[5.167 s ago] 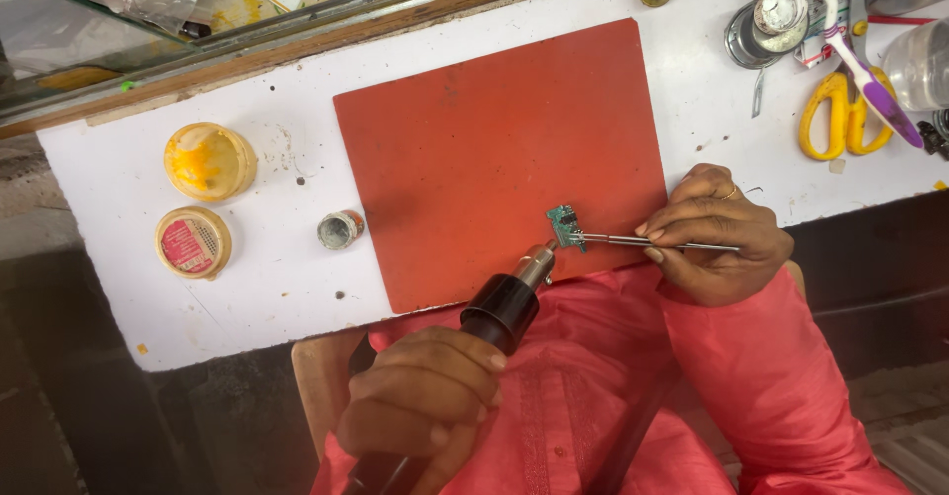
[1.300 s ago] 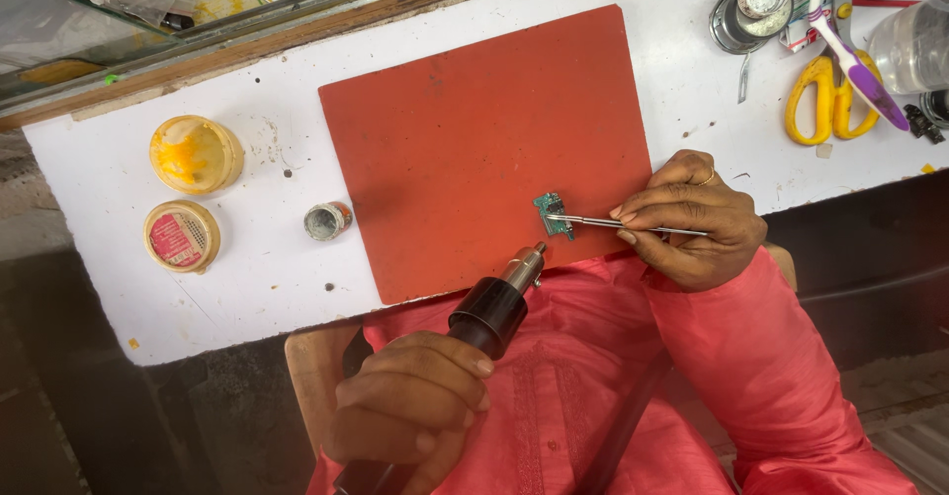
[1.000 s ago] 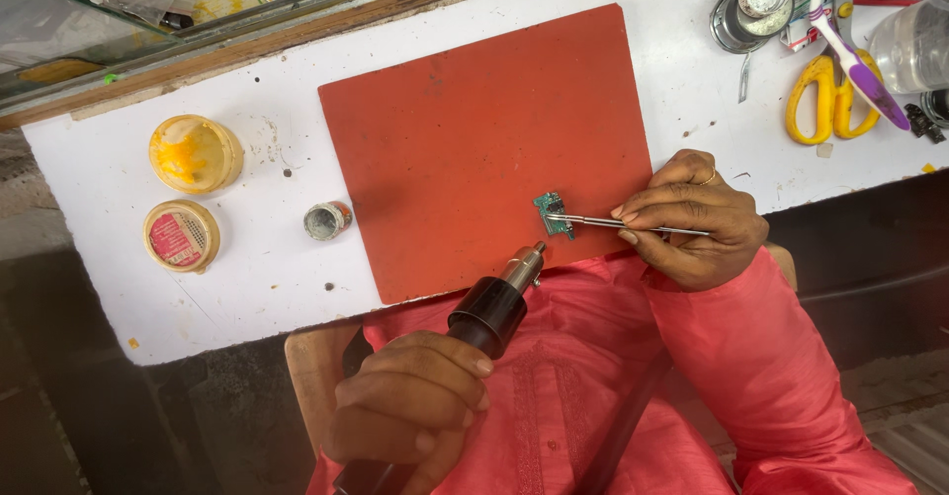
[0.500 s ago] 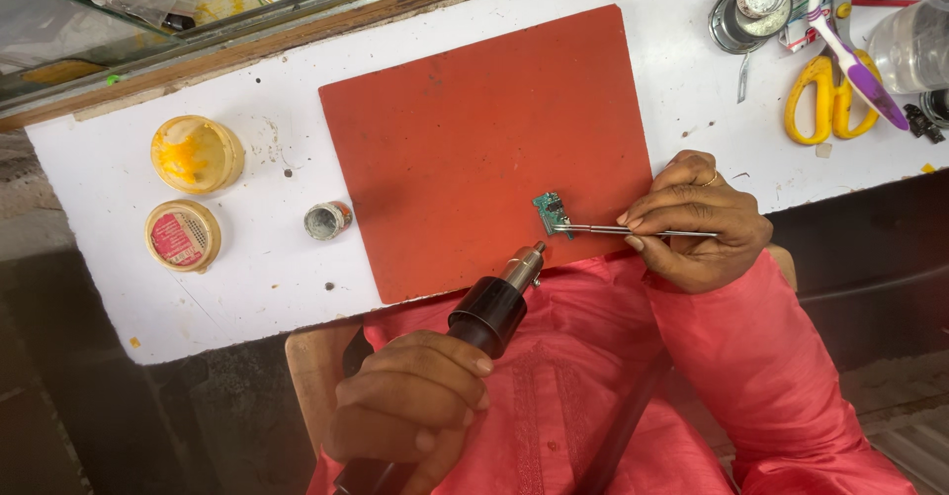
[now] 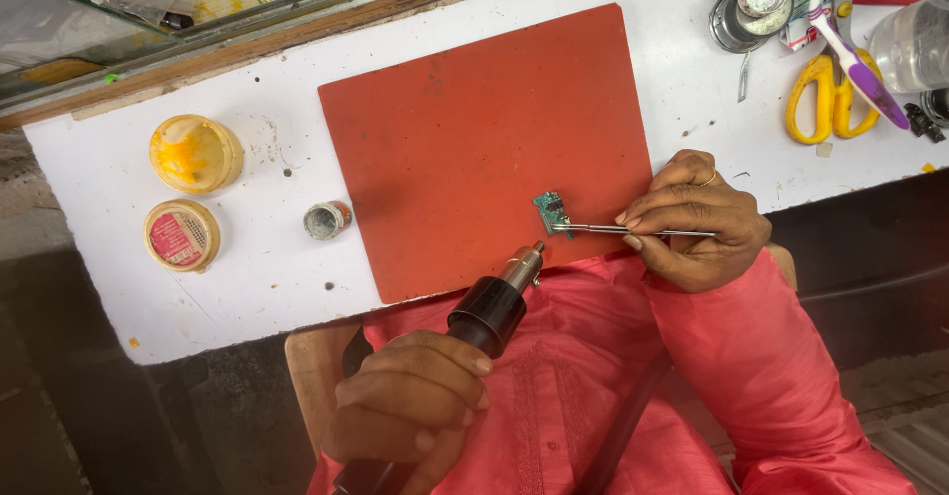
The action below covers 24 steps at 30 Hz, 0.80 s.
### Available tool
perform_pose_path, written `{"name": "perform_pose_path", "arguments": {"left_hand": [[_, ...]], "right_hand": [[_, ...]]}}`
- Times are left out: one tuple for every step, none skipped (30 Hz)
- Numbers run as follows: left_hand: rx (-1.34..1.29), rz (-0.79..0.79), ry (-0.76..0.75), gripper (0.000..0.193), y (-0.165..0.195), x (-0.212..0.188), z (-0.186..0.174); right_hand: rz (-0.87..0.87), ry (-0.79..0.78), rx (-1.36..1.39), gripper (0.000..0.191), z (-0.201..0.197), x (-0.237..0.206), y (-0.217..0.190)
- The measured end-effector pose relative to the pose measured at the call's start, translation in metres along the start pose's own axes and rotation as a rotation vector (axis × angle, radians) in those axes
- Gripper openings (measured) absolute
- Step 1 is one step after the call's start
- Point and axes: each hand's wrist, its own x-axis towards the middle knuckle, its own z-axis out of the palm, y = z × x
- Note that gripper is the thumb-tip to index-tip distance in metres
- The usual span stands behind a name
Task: The person holds a small circuit board on a red mat, steadies it with tweezers, and directs a hot air gun at the board to rework its components. They reposition the board and continue heating, then set the board down and handle it by hand at the end.
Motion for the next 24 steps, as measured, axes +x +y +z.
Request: {"name": "perform_pose_path", "arguments": {"left_hand": [[-0.003,0.001,-0.006,0.023,0.000,0.000,0.000],[-0.006,0.002,-0.013,0.024,0.000,0.001,0.001],[-0.010,0.003,-0.019,0.024,0.000,0.001,0.002],[-0.006,0.001,0.003,0.023,0.001,0.001,0.003],[-0.002,-0.001,0.025,0.022,0.001,0.000,0.004],[0.001,-0.004,0.047,0.022,0.000,0.000,0.005],[0.002,-0.001,0.052,0.021,0.000,-0.001,0.005],[0.002,0.002,0.057,0.021,-0.001,-0.002,0.005],[0.003,0.004,0.061,0.020,-0.001,-0.003,0.004],[0.000,0.011,0.043,0.021,-0.001,-0.004,0.004],[-0.002,0.018,0.025,0.022,-0.002,-0.004,0.003],[-0.005,0.026,0.007,0.022,-0.001,-0.004,0.003],[0.006,0.004,0.017,0.022,-0.001,-0.003,0.003],[0.016,-0.018,0.028,0.022,0.001,-0.002,0.004],[0.027,-0.040,0.038,0.022,0.003,0.000,0.005],[0.026,-0.056,0.041,0.022,0.006,0.003,0.007],[0.025,-0.073,0.044,0.022,0.008,0.005,0.009],[0.025,-0.088,0.047,0.022,0.011,0.009,0.010],[0.061,-0.117,0.027,0.026,0.014,0.012,0.011],[0.096,-0.143,0.006,0.032,0.016,0.014,0.012],[0.132,-0.168,-0.016,0.038,0.019,0.016,0.012],[0.144,-0.189,-0.031,0.040,0.020,0.017,0.012],[0.157,-0.213,-0.046,0.043,0.020,0.017,0.011],[0.169,-0.236,-0.062,0.045,0.021,0.016,0.011]], "right_hand": [[-0.004,-0.002,0.001,0.021,0.000,0.000,0.000],[-0.007,-0.004,0.002,0.022,0.000,0.000,0.000],[-0.011,-0.006,0.002,0.022,0.000,0.000,0.000],[-0.011,-0.005,0.002,0.022,0.000,0.001,0.000],[-0.012,-0.004,0.003,0.022,0.000,0.001,0.000],[-0.012,-0.004,0.003,0.022,0.000,0.001,0.000],[-0.008,-0.004,0.001,0.022,0.000,0.001,-0.001],[-0.004,-0.005,0.000,0.022,0.000,0.000,-0.001],[0.001,-0.005,-0.001,0.022,0.000,0.000,-0.001],[-0.001,-0.006,-0.002,0.022,0.000,0.000,0.000],[-0.002,-0.007,-0.003,0.022,0.000,-0.001,0.000],[-0.006,-0.007,-0.004,0.022,-0.001,-0.001,0.001],[-0.005,-0.003,0.010,0.022,-0.001,-0.001,0.001],[-0.005,0.002,0.023,0.021,-0.001,-0.001,0.002],[-0.005,0.007,0.036,0.021,-0.002,-0.001,0.003],[0.010,0.013,0.051,0.021,-0.002,-0.002,0.002],[0.026,0.018,0.066,0.020,-0.003,-0.002,0.001],[0.040,0.024,0.080,0.020,-0.003,-0.002,0.000],[0.055,0.048,0.095,0.019,-0.004,-0.002,-0.002],[0.067,0.074,0.109,0.019,-0.004,-0.003,-0.005],[0.076,0.100,0.124,0.018,-0.005,-0.003,-0.008],[0.068,0.119,0.115,0.017,-0.007,-0.004,-0.012],[0.061,0.139,0.107,0.016,-0.010,-0.006,-0.018],[0.053,0.155,0.101,0.015,-0.014,-0.007,-0.023]]}}
